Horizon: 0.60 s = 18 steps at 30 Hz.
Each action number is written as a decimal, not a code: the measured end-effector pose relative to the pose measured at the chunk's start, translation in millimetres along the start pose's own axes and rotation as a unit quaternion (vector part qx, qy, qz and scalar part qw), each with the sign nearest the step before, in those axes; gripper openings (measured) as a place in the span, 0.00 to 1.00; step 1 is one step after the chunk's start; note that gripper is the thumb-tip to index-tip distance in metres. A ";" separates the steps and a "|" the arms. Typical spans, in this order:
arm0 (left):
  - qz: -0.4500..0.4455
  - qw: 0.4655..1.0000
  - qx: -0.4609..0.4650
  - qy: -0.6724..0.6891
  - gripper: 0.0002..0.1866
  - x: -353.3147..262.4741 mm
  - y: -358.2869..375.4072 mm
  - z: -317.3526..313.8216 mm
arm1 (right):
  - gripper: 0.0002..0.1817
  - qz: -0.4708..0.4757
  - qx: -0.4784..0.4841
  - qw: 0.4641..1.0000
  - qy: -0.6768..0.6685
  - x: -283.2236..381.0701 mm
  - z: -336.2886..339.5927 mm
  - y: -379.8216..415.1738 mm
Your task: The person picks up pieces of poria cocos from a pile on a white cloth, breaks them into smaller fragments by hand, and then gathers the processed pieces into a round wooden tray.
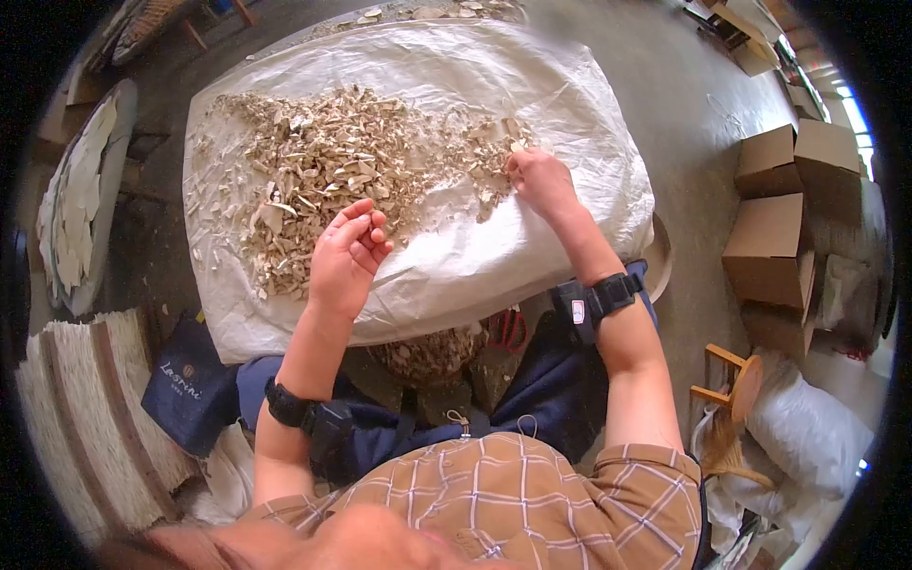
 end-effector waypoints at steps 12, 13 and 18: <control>0.005 1.000 0.000 -0.001 0.10 1.9 -0.4 0.3 | 0.04 0.015 0.004 0.998 0.063 4.1 -4.0 2.5; 0.005 1.000 0.008 -0.002 0.10 2.3 -1.0 0.3 | 0.04 0.015 0.004 0.998 0.063 4.3 -5.1 2.5; 0.014 1.000 0.021 -0.003 0.10 6.1 -4.1 1.3 | 0.06 -0.010 0.004 1.000 0.026 -1.0 -3.2 0.1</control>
Point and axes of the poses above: each hand's wrist, its own y-axis away from the middle knuckle, its own z-axis out of the back of the hand, x = y × z, the point moved 4 cm from there along -y, towards the middle knuckle, and after that the axes turned 9 degrees about z, right-handed, at the moved point
